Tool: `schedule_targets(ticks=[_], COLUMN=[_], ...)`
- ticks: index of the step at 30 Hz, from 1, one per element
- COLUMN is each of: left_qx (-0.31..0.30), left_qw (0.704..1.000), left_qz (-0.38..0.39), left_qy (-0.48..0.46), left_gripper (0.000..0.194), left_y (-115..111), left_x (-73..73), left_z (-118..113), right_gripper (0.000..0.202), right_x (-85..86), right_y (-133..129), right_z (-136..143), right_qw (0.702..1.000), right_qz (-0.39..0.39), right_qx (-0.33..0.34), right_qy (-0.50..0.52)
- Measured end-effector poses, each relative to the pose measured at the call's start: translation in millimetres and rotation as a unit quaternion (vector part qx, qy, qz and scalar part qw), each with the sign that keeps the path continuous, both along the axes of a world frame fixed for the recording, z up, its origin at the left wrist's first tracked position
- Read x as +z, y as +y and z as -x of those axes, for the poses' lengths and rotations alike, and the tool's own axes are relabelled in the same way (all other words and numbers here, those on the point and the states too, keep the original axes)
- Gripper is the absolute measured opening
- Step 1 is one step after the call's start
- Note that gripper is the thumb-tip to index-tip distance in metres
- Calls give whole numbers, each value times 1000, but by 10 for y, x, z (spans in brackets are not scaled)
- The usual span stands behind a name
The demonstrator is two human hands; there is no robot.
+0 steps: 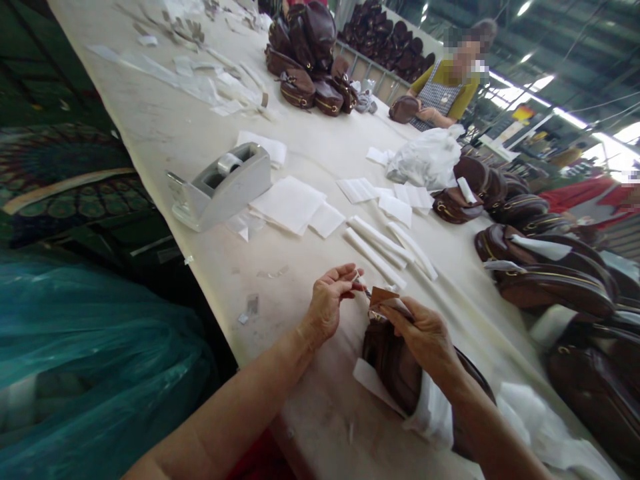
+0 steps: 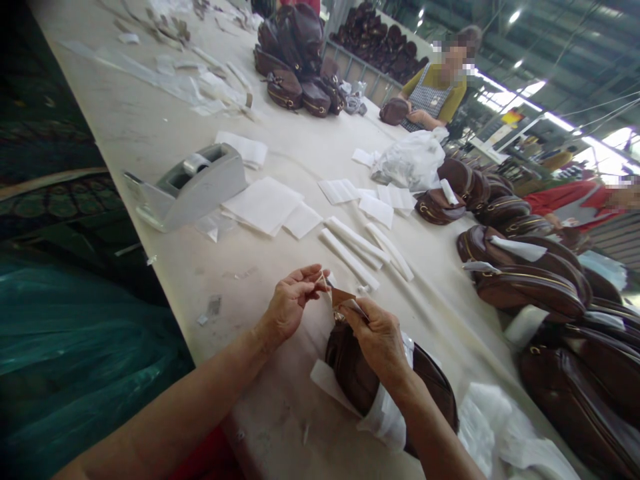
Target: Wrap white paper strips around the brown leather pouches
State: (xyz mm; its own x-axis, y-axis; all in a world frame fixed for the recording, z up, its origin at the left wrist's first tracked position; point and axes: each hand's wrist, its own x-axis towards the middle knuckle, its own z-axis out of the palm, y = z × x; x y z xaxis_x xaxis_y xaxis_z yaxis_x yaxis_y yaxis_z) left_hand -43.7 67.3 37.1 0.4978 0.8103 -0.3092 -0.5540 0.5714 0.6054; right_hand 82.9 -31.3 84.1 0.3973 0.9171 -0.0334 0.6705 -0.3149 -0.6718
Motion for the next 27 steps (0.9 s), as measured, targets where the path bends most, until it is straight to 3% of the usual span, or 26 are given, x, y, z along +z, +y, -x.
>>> schedule_targets(ticks=[3, 6, 8, 9, 14, 17, 20, 22, 24, 27], left_qx=[29, 8, -19, -27, -34, -76, -83, -57, -25, -12], left_qw=[973, 880, 831, 827, 953, 976, 990, 994, 981, 897], left_qz=[-191, -393, -449, -446, -196, -127, -79, -89, -178, -368], left_qy=[124, 267, 327, 341, 230, 162, 84, 38, 70, 244], left_gripper=[53, 62, 65, 65, 46, 27, 33, 45, 56, 60], left_y=[-51, -85, -89, -85, 8, 105, 150, 123, 67, -4], left_x=[-56, -131, -163, -168, -100, -20, 32, 21, -30, -123], left_z=[-7, 16, 39, 50, 108, 150, 151, 119, 78, 45], right_gripper=[35, 36, 36, 35, 35, 37, 36, 34, 33, 32], right_x=[-29, -23, -3, 8, 22, 0, -17, -21, -19, -13], right_y=[-15, -6, 10, 18, 34, 27, 23, 24, 25, 23], right_z=[-3, 20, 43, 52, 44, 20, 19, 28, 37, 42], right_qw=[1000, 1000, 999, 999, 999, 999, 999, 999, 999, 999], right_qz=[6, -1, -10, -14, -19, -17, -17, -18, -21, -32], right_qx=[0, -11, -17, -21, -32, -35, -35, -34, -33, -36], right_qy=[-14, -29, -30, -27, 2, 12, 13, 9, 4, 3])
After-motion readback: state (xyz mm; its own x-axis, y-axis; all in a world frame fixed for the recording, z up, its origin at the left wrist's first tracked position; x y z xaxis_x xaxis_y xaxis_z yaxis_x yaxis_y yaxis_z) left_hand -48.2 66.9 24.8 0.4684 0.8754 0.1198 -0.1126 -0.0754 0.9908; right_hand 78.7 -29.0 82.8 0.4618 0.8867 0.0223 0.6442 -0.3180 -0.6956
